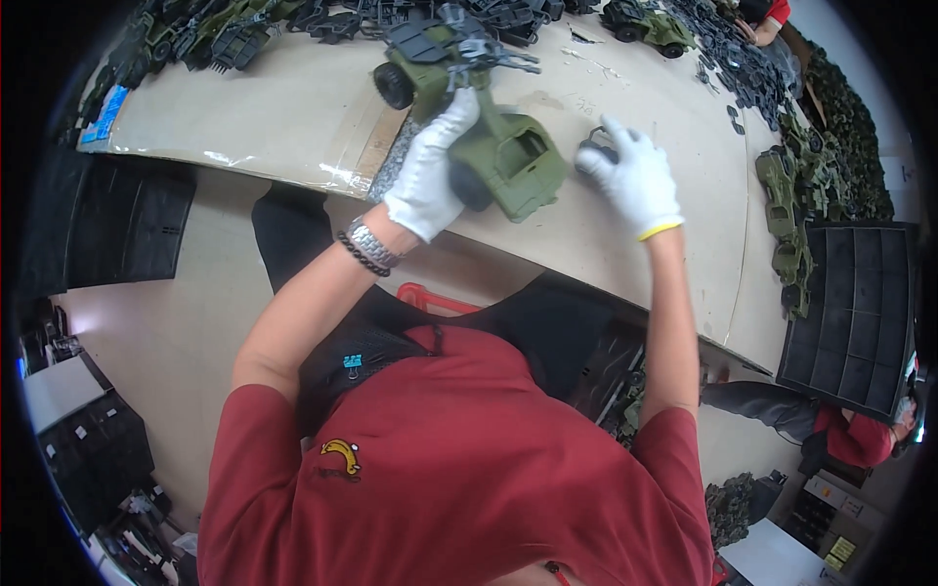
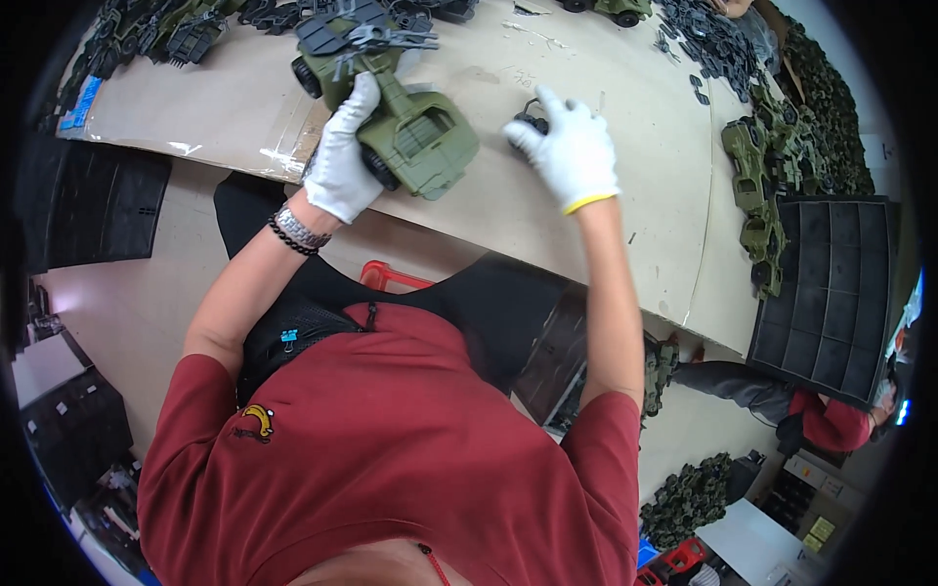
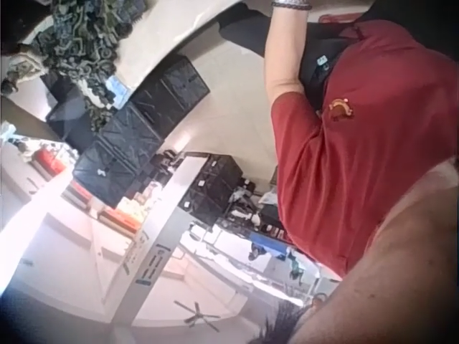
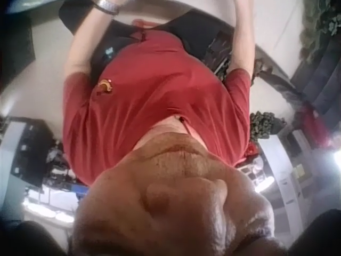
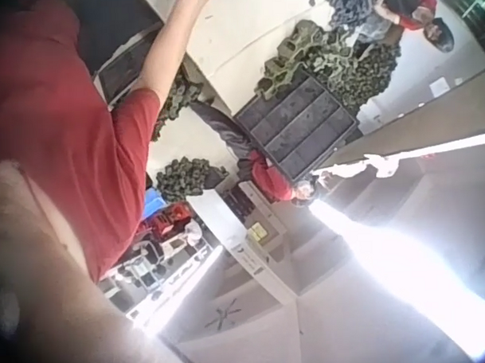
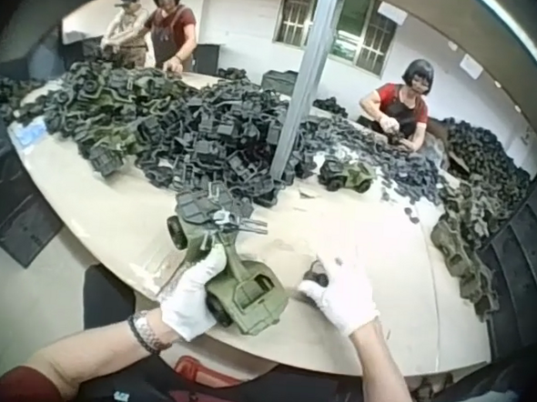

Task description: Assembling small plastic toy vehicles on a factory assembly line.

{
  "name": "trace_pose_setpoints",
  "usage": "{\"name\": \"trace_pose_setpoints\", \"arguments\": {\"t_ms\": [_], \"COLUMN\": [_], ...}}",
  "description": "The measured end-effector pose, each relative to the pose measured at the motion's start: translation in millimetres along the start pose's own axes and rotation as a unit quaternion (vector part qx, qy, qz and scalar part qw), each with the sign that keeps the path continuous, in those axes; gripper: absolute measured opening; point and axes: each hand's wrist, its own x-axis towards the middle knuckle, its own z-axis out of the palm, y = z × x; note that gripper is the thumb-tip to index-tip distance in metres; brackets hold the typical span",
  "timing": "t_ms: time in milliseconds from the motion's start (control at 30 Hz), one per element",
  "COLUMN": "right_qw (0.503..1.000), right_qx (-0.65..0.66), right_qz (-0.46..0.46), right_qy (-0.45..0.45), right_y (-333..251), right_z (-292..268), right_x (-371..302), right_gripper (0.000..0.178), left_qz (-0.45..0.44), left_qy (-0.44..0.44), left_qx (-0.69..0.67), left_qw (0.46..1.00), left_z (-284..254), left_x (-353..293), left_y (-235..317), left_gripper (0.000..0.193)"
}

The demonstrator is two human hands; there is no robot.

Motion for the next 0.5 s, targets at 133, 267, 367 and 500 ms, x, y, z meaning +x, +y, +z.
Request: {"name": "trace_pose_setpoints", "arguments": {"t_ms": [133,267,367,500], "right_qw": [1.0,0.989,0.941,0.913], "right_qx": [-0.005,0.136,0.336,0.388], "right_qz": [0.028,-0.027,-0.024,-0.125], "right_qy": [-0.009,0.042,0.027,0.0], "right_y": [-19.9,-1.9,-17.8,-45.1], "right_z": [6.0,1.3,-21.6,-33.7], "right_x": [-13.3,-20.0,-33.9,-44.4], "right_gripper": [0.059,0.055,0.059,0.064], "left_qz": [0.019,0.051,0.087,0.144], "left_qy": [0.011,0.012,0.043,0.039], "left_qx": [0.014,0.018,0.032,0.126], "left_qw": [1.0,0.998,0.995,0.981], "left_z": [12.4,-1.1,-4.9,2.6], "left_x": [6.3,15.4,15.6,5.6], "left_y": [-12.2,-26.4,-32.3,-37.7], "left_gripper": [0.052,0.048,0.033,0.032]}}
